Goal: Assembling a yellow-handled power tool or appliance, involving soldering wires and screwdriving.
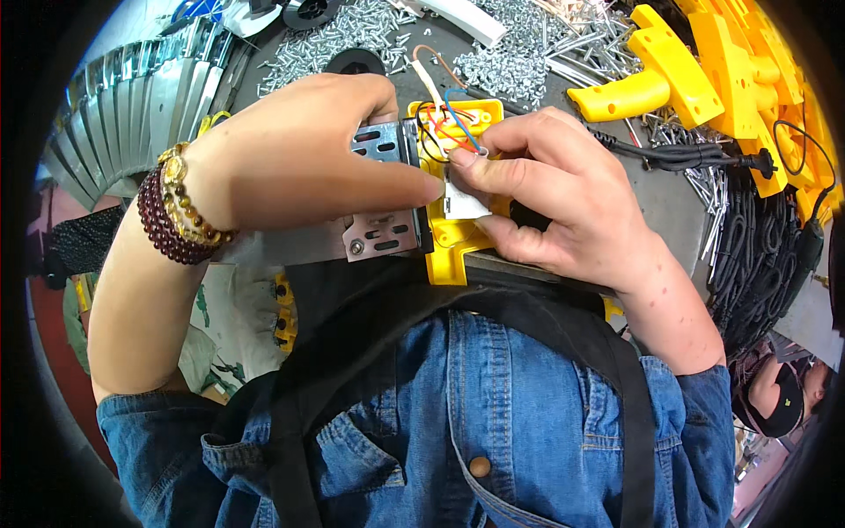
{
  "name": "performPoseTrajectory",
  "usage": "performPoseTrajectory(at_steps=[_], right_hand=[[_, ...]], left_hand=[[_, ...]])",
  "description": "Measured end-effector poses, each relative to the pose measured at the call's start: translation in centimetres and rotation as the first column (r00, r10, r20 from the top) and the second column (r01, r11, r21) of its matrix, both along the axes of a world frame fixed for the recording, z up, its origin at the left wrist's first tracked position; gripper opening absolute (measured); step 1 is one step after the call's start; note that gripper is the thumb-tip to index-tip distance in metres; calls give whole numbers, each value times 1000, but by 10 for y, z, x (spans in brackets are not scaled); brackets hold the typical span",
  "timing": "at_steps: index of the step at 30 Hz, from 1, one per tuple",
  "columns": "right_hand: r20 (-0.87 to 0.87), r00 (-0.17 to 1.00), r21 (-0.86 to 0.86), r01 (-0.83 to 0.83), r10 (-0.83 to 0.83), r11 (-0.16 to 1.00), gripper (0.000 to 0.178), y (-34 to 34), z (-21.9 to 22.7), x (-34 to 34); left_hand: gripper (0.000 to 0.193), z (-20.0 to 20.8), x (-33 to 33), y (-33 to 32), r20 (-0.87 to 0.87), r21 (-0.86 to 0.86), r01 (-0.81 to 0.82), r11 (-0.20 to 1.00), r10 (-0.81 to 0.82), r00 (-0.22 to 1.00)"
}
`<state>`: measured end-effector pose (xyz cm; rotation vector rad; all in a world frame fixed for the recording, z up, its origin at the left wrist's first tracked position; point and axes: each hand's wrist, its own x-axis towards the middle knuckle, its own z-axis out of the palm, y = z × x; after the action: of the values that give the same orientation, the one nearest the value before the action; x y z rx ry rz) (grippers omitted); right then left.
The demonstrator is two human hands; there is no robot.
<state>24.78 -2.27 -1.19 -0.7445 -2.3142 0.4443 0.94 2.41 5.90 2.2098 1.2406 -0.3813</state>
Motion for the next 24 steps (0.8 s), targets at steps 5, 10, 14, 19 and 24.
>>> performPoseTrajectory(at_steps=[5,10,14,19,24], right_hand=[[-51,999,6,10,-10,1000,42,0,-1,-1],[-51,999,9,1,0,1000,41,3,0,0],[-51,997,26,-49,50,998,44,4,1,1],[-59,996,21,-70,71,997,45,6,3,1],[-62,996,1,-62,62,998,41,7,3,3]], left_hand=[[54,-7,4,7,208,-159,0,987,34,978],[58,0,14,10,95,-185,-37,982,55,994],[55,-3,12,9,88,-178,1,984,15,996],[55,-6,11,12,140,-218,0,976,31,990],[59,-4,11,13,131,-150,62,987,-42,990]])
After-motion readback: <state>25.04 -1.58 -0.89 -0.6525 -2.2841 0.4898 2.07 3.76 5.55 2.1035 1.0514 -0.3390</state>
